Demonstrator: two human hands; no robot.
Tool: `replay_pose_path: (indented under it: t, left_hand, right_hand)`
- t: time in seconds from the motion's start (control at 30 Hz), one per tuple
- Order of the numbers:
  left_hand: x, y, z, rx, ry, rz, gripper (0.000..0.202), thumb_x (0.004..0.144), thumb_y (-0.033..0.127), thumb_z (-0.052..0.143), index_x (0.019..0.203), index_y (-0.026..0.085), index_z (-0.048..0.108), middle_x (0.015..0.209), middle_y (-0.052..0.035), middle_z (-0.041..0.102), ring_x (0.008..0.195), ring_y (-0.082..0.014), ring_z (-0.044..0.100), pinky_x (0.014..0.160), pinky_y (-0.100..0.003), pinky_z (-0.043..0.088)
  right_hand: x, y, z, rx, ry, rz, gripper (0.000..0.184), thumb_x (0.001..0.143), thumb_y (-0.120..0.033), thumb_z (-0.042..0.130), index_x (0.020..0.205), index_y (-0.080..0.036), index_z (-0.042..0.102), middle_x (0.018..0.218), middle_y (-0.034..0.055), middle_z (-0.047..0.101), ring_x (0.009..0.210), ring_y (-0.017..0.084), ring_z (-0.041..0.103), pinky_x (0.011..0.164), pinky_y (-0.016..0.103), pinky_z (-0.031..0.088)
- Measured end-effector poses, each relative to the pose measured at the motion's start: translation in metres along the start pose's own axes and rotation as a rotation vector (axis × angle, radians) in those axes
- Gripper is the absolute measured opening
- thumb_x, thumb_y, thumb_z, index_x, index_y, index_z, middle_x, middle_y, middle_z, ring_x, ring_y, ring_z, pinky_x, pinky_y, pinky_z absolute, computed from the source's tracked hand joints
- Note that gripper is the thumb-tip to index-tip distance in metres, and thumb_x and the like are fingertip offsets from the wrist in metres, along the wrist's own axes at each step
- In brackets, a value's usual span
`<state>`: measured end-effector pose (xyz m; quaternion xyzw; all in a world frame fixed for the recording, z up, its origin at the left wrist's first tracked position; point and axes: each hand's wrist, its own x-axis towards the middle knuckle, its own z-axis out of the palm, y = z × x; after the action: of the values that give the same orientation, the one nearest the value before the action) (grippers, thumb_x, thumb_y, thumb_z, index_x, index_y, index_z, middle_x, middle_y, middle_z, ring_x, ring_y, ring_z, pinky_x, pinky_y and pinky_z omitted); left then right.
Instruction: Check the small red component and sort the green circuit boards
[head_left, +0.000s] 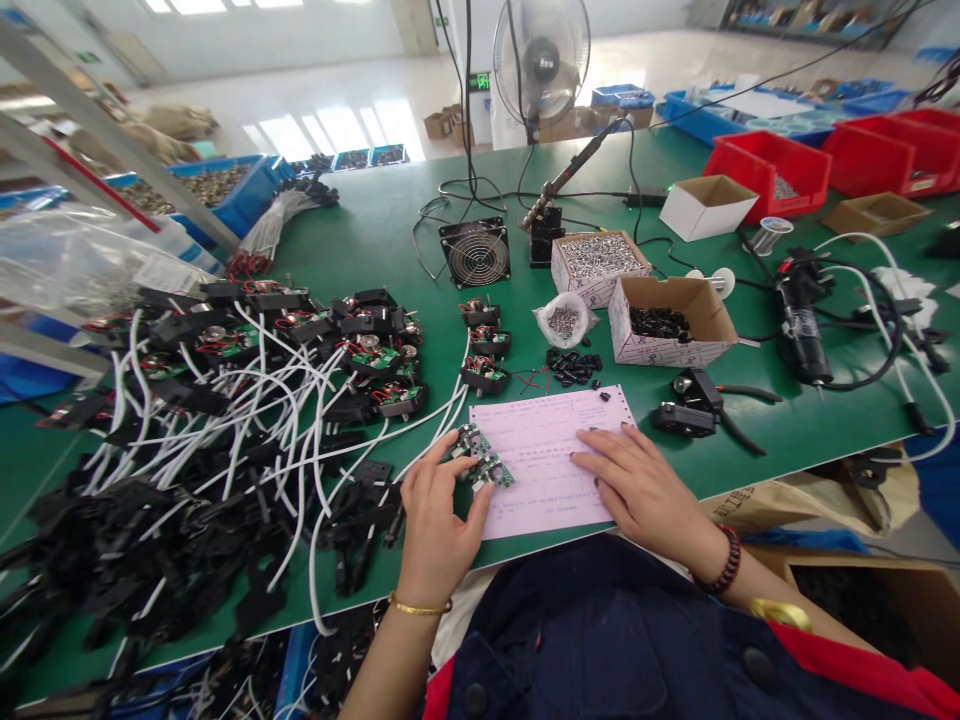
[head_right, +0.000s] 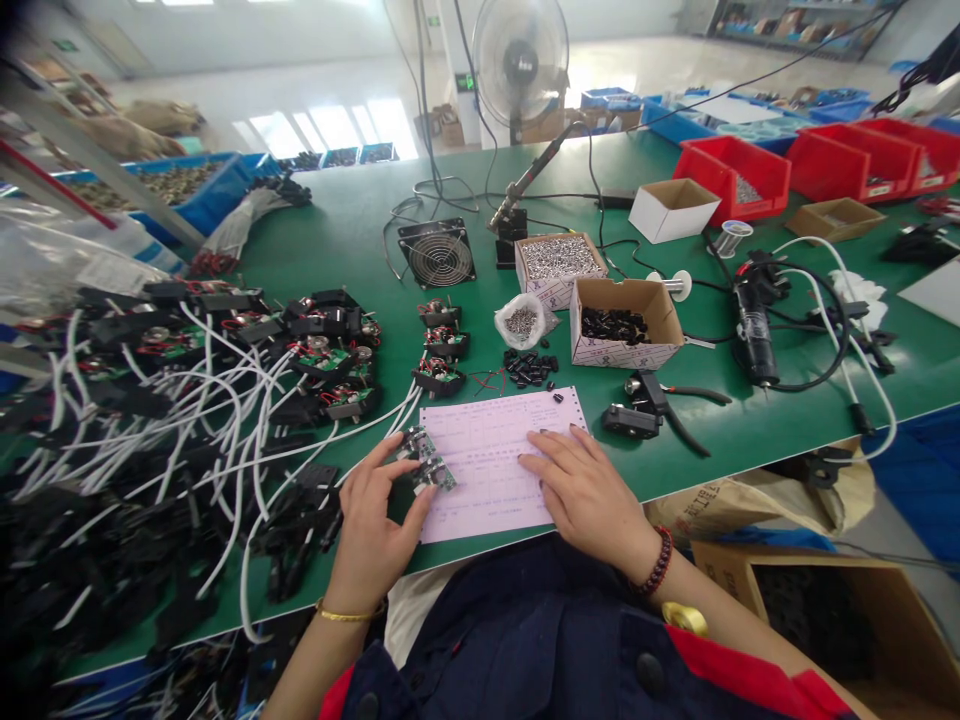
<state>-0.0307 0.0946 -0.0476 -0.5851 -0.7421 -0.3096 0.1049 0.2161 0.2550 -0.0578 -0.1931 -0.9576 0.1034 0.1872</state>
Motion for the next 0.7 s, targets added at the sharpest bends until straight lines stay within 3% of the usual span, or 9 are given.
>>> replay_pose_path:
  t: [0.33, 0.7]
  left_hand:
    - [0.0, 0.005, 0.0, 0.076, 0.045, -0.01, 0.021, 0.095, 0.025, 0.061, 0.114, 0.017, 0.056, 0.139, -0.0206, 0.057, 0.126, -0.0311, 0.055, 0.107, -0.046, 0.038]
    - [-0.001, 0.011, 0.003, 0.268, 0.116, -0.081, 0.016, 0.096, 0.026, 0.06, 0.108, 0.017, 0.058, 0.137, -0.0216, 0.06, 0.133, -0.0375, 0.054, 0.114, -0.054, 0.025]
  right_hand:
    - [0.001, -0.001, 0.0, -0.007, 0.004, -0.002, 0.04, 0.098, -0.015, 0.046, 0.133, -0.023, 0.061, 0.151, 0.0074, 0.056, 0.136, 0.026, 0.053, 0.119, 0.058, 0.035]
    - [0.0, 0.0, -0.001, -0.007, -0.014, 0.0, 0.041, 0.097, -0.016, 0.047, 0.135, -0.023, 0.061, 0.151, 0.0085, 0.056, 0.137, 0.026, 0.053, 0.119, 0.059, 0.035]
